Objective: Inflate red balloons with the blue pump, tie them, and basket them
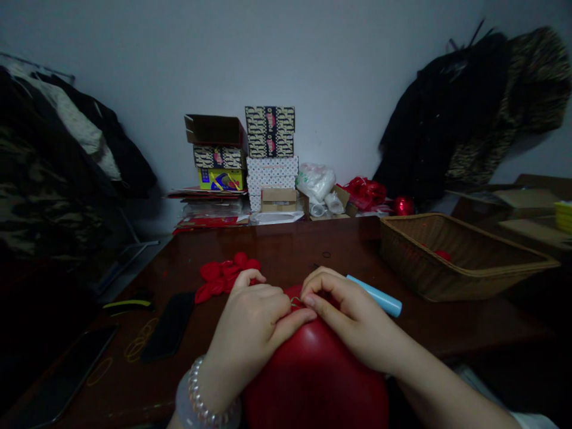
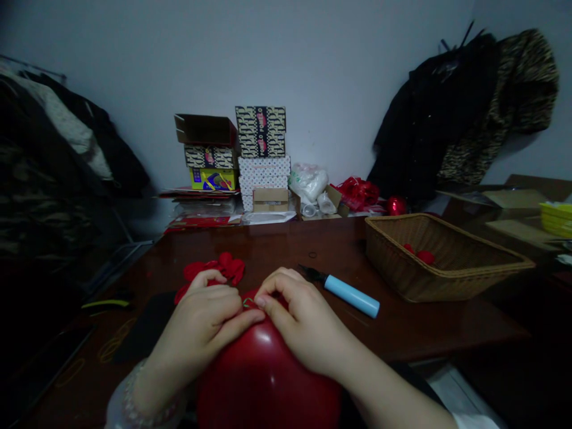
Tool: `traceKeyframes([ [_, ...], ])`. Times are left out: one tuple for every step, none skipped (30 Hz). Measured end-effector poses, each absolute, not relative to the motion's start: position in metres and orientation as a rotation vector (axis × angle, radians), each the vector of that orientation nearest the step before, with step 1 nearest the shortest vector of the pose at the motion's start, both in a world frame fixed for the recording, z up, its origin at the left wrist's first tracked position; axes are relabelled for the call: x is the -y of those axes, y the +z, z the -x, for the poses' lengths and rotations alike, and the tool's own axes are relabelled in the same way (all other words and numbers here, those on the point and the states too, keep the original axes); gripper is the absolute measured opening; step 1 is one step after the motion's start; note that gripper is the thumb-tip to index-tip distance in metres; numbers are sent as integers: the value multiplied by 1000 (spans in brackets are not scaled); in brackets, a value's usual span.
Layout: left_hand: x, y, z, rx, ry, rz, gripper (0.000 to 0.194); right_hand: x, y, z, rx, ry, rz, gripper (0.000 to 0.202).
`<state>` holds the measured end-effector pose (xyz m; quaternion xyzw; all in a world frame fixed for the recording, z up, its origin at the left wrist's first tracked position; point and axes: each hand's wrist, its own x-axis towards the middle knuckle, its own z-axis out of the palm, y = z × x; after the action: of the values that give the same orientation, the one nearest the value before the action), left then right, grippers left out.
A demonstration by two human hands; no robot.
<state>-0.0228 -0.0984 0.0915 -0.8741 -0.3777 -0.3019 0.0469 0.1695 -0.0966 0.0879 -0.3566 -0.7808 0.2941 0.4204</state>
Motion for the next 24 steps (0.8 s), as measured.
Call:
traceKeyframes([
  [97,91,22,1166,-920,2695,47,96,87,-171,1956,762,883,15],
  [95,89,22,1180,-916,2721,47,96,87,-172,1950,787,876,16],
  [93,88,21,1194,-911,2744,47,96,87,-173,1939,807,874,17],
  [92,87,20,1202,-908,2766,47,96,86,-174,1931,825,877,18],
  [91,86,20,1207,-906,2789,47,95,86,-176,1927,838,881,18],
  [89,85,20,1209,-905,2811,47,95,86,-178,1928,846,884,18],
  [88,84,19,1208,-904,2831,47,95,86,-179,1935,851,884,17],
  [87,83,20,1205,-901,2849,47,95,87,-181,1945,853,880,17],
  [86,82,20,1200,-897,2863,46,95,87,-182,1957,852,874,16],
  [85,82,21,1193,-896,2869,46,95,88,-184,1968,845,870,17],
  [85,81,22,1184,-896,2866,45,95,89,-185,1975,833,868,17],
  [84,81,22,1173,-900,2850,44,95,90,-186,1980,815,868,16],
  [84,81,22,1161,-907,2825,43,95,91,-186,1982,791,870,16],
  [84,82,22,1147,-916,2793,41,95,92,-186,1983,764,876,15],
  [85,82,21,1134,-927,2760,39,95,92,-186,1981,736,887,14],
  [86,83,20,1122,-940,2732,38,95,92,-186,1980,710,898,14],
  [87,84,18,1111,-962,2708,36,95,92,-186,1977,686,910,13],
  [88,84,16,1105,-993,2690,35,96,91,-185,1974,664,924,13],
  [89,84,14,1101,-1030,2679,33,96,89,-185,1972,648,940,13],
  [90,84,12,1098,-1074,2670,32,96,88,-184,1970,632,953,13],
  [91,84,10,1096,-1115,2667,31,95,87,-184,1971,617,964,14],
  [91,84,8,1091,-1150,2670,29,95,86,-184,1972,603,974,14],
  [91,84,7,1087,-1174,2677,28,95,85,-185,1973,587,981,14],
  [91,83,5,1085,-1191,2684,26,95,84,-185,1975,570,985,14],
])
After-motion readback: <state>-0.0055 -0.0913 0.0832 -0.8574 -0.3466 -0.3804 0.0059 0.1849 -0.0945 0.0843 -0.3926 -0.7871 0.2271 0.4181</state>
